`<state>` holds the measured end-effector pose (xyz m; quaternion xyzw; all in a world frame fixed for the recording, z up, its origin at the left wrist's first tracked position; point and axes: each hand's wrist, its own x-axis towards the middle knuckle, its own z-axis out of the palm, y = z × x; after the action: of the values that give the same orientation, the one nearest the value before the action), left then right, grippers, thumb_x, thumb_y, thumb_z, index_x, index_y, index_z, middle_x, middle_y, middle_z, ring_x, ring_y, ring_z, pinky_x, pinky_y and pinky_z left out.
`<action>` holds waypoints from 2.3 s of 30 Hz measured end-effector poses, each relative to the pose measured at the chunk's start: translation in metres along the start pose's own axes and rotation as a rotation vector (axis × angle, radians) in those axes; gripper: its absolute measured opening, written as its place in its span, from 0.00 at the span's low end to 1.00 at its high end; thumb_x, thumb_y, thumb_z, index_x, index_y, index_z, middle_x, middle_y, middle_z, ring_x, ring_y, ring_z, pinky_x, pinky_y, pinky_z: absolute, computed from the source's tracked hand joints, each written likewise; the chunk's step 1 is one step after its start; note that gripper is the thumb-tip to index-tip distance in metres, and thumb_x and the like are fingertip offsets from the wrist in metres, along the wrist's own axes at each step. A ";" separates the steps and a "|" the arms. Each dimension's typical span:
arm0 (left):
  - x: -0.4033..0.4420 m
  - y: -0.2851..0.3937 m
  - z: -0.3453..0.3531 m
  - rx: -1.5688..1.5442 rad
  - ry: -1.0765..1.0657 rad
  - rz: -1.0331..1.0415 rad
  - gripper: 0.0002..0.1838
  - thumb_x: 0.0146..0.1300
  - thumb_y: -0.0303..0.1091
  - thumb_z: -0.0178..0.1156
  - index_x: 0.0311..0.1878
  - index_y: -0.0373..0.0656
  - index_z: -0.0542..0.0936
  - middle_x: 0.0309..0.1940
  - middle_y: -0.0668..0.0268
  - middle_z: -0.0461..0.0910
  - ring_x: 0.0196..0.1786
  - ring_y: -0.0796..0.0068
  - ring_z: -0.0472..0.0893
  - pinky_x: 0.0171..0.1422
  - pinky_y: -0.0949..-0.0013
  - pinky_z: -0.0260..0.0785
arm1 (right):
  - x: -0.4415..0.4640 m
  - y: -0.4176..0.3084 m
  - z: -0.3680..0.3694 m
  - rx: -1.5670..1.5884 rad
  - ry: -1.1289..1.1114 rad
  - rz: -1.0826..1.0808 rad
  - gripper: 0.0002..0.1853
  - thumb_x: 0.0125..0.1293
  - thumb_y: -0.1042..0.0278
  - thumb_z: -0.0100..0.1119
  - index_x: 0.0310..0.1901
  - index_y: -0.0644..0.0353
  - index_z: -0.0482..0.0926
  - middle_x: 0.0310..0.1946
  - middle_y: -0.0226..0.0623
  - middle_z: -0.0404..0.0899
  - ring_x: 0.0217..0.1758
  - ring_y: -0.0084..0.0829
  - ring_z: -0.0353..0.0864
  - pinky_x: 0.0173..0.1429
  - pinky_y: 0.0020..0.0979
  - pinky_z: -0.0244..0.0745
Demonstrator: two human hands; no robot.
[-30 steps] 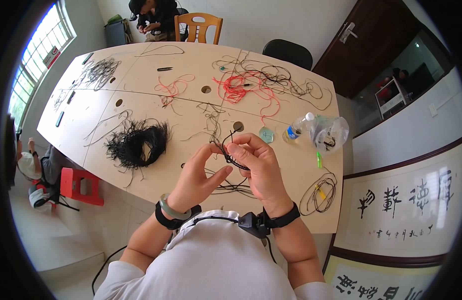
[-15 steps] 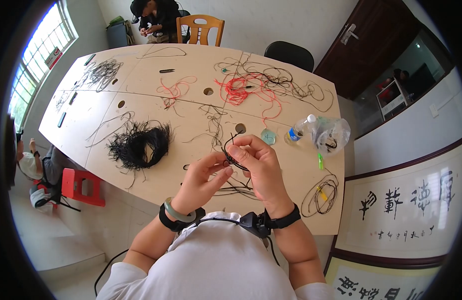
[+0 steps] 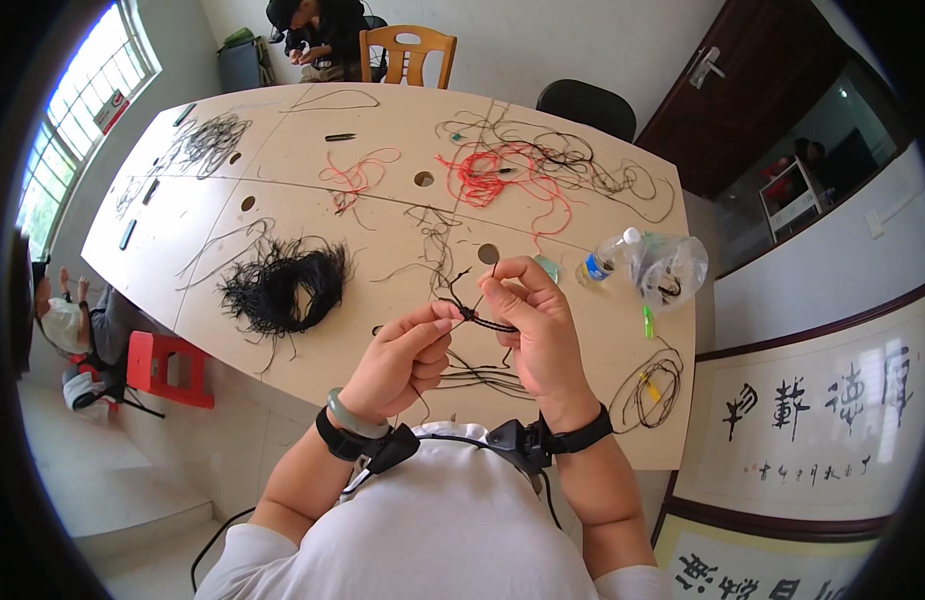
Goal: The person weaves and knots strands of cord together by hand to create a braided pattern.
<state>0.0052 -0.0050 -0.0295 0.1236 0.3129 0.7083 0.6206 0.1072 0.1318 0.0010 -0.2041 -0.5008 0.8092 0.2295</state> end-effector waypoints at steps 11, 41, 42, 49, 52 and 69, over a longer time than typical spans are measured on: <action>0.009 -0.007 -0.002 0.163 0.126 0.231 0.08 0.67 0.36 0.58 0.42 0.43 0.76 0.22 0.82 0.63 0.21 0.93 0.55 0.22 0.81 0.45 | 0.000 0.007 0.006 -0.022 -0.061 0.045 0.02 0.65 0.67 0.59 0.36 0.49 0.75 0.24 0.16 0.72 0.23 0.07 0.56 0.23 0.14 0.45; 0.004 -0.013 -0.002 0.306 0.121 0.206 0.09 0.69 0.35 0.53 0.43 0.41 0.77 0.25 0.80 0.66 0.24 0.92 0.58 0.26 0.84 0.50 | 0.005 0.010 0.009 0.065 0.004 -0.174 0.02 0.69 0.69 0.53 0.39 0.56 0.71 0.27 0.31 0.76 0.26 0.18 0.71 0.32 0.19 0.68; 0.005 -0.014 -0.001 0.304 0.122 0.205 0.09 0.69 0.35 0.53 0.43 0.41 0.77 0.25 0.80 0.66 0.24 0.92 0.58 0.26 0.84 0.50 | 0.003 0.009 0.011 0.017 -0.020 -0.170 0.03 0.69 0.69 0.53 0.39 0.57 0.71 0.27 0.32 0.77 0.27 0.18 0.73 0.32 0.20 0.69; 0.001 -0.005 0.005 0.168 0.099 0.223 0.09 0.68 0.33 0.53 0.44 0.39 0.76 0.30 0.75 0.73 0.28 0.90 0.62 0.31 0.84 0.54 | -0.004 0.002 0.010 -0.090 -0.081 -0.140 0.03 0.69 0.69 0.53 0.39 0.58 0.72 0.29 0.32 0.79 0.26 0.18 0.72 0.31 0.19 0.67; 0.001 -0.006 0.001 0.224 0.110 0.244 0.08 0.66 0.34 0.55 0.42 0.39 0.77 0.28 0.76 0.72 0.27 0.91 0.61 0.29 0.84 0.53 | -0.006 0.002 0.013 -0.089 -0.099 -0.117 0.02 0.69 0.69 0.53 0.39 0.56 0.72 0.29 0.33 0.77 0.26 0.17 0.70 0.30 0.17 0.65; 0.000 0.002 0.005 0.068 0.166 0.297 0.07 0.65 0.32 0.59 0.41 0.38 0.77 0.19 0.83 0.63 0.19 0.93 0.53 0.21 0.82 0.42 | -0.006 0.013 0.013 0.017 0.014 -0.061 0.04 0.69 0.69 0.53 0.39 0.59 0.71 0.32 0.30 0.76 0.26 0.15 0.68 0.29 0.17 0.62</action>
<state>0.0068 -0.0039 -0.0244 0.1306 0.3653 0.7890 0.4764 0.1031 0.1139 -0.0044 -0.1927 -0.4984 0.8045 0.2592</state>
